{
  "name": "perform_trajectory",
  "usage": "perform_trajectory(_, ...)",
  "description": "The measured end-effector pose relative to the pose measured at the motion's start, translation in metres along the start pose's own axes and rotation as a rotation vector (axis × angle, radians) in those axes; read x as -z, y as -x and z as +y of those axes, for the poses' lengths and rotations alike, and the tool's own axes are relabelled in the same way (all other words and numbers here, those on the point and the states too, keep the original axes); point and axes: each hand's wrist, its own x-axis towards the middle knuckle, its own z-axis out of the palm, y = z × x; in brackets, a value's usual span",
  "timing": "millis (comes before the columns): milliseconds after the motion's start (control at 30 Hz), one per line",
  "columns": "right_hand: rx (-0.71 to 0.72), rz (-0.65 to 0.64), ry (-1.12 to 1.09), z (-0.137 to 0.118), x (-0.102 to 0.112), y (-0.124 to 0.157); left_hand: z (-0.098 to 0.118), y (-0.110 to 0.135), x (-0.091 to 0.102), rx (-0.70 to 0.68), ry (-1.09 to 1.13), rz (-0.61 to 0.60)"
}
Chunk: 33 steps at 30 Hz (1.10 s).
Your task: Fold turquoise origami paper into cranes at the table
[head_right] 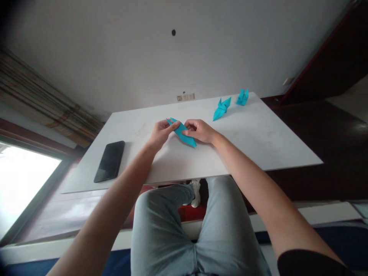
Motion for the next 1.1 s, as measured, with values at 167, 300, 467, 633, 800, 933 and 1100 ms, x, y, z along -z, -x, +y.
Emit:
perform_trajectory(167,-0.024,-0.002,-0.035,0.003,-0.001,0.0,0.0,-0.005,0.005,-0.086,-0.034,0.126)
perform_trajectory(300,-0.058,0.041,-0.075,0.004,-0.001,-0.001,0.0,-0.008,0.012,-0.081,0.028,0.232)
perform_trajectory(467,-0.082,0.114,-0.148,-0.002,0.001,-0.002,0.004,-0.006,0.012,-0.084,0.1,0.186)
perform_trajectory(633,-0.087,0.136,-0.196,-0.011,0.002,-0.001,0.007,-0.004,0.009,-0.113,0.092,0.131)
perform_trajectory(800,-0.081,0.159,-0.221,-0.012,0.002,-0.001,0.008,-0.003,0.008,-0.115,0.117,0.08)
perform_trajectory(933,-0.065,0.165,-0.221,-0.011,0.002,-0.001,0.01,-0.002,0.007,-0.1,0.117,0.053)
perform_trajectory(1100,-0.087,0.125,-0.227,-0.013,0.002,0.0,0.009,-0.002,0.007,-0.112,0.122,0.036)
